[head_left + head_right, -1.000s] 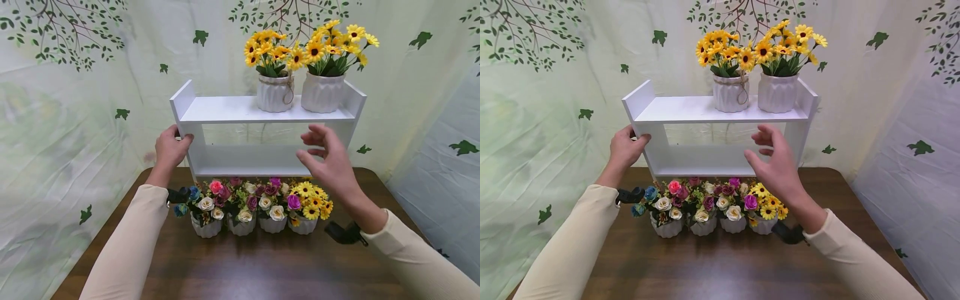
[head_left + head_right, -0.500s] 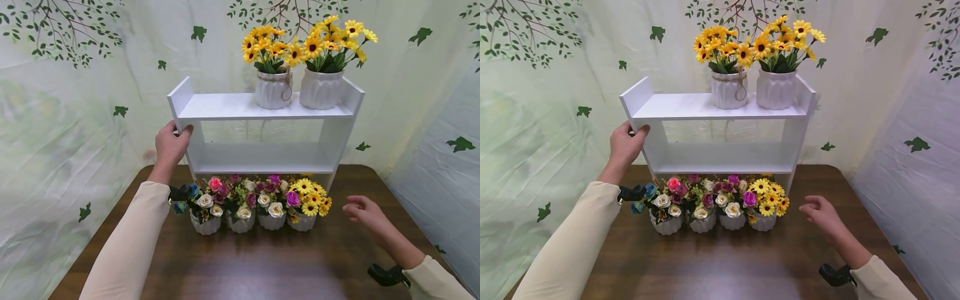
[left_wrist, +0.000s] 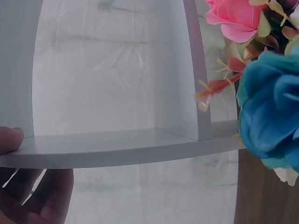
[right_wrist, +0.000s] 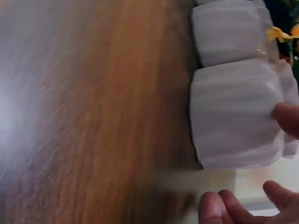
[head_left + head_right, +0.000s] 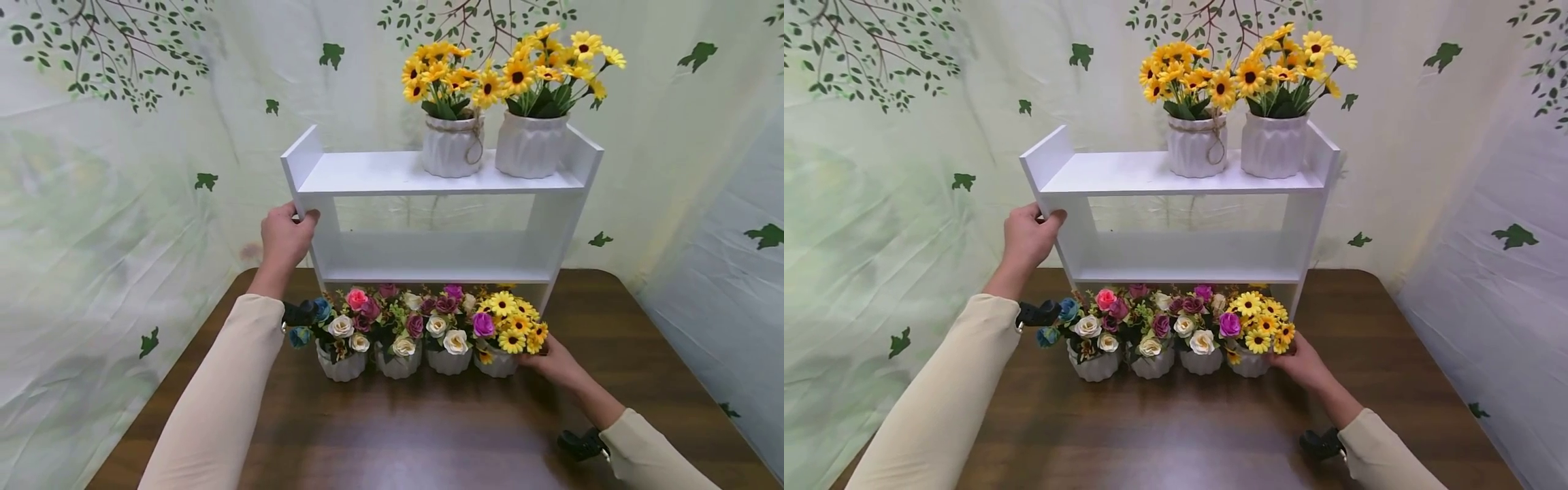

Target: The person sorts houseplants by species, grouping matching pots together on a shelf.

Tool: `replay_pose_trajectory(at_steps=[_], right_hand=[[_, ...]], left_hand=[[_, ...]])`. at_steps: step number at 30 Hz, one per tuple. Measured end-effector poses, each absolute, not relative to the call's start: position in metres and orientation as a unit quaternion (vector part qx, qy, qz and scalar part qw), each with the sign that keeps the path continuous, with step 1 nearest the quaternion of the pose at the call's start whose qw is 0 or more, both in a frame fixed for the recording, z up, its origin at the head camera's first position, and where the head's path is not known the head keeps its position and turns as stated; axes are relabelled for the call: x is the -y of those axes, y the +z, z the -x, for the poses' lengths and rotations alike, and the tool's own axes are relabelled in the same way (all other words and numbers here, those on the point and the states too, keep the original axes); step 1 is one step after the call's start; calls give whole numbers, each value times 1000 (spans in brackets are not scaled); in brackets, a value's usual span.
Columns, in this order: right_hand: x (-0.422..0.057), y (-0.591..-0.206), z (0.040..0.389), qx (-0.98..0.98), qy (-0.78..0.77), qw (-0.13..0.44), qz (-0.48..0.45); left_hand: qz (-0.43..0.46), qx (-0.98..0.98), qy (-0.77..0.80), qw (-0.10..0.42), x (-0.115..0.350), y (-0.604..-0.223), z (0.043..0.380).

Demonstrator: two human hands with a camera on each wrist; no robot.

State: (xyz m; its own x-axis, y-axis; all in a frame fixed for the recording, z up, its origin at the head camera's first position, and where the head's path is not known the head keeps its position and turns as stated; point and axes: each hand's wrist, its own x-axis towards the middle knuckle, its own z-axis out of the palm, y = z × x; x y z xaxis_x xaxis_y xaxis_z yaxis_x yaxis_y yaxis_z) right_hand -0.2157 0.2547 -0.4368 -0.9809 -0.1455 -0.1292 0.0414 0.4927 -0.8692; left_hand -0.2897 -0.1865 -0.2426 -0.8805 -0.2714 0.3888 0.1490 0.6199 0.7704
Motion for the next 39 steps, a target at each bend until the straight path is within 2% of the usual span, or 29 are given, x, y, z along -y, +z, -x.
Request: replay_pose_trajectory(at_steps=[13,23,32,39], right_hand=[[-245,-446,216,-842,-531,96,15],[-231,-451,215,-823,-561,52,67],[-221,-456,217,-825,-561,20,65],[-214,-453,216,-817,-575,28,30]], left_hand=[[-44,869,-433,235,186,-242,288],[-49,872,-431,226,185,-242,287],[-43,872,-427,236,185,-241,285],[-42,873,-426,233,185,-241,285]])
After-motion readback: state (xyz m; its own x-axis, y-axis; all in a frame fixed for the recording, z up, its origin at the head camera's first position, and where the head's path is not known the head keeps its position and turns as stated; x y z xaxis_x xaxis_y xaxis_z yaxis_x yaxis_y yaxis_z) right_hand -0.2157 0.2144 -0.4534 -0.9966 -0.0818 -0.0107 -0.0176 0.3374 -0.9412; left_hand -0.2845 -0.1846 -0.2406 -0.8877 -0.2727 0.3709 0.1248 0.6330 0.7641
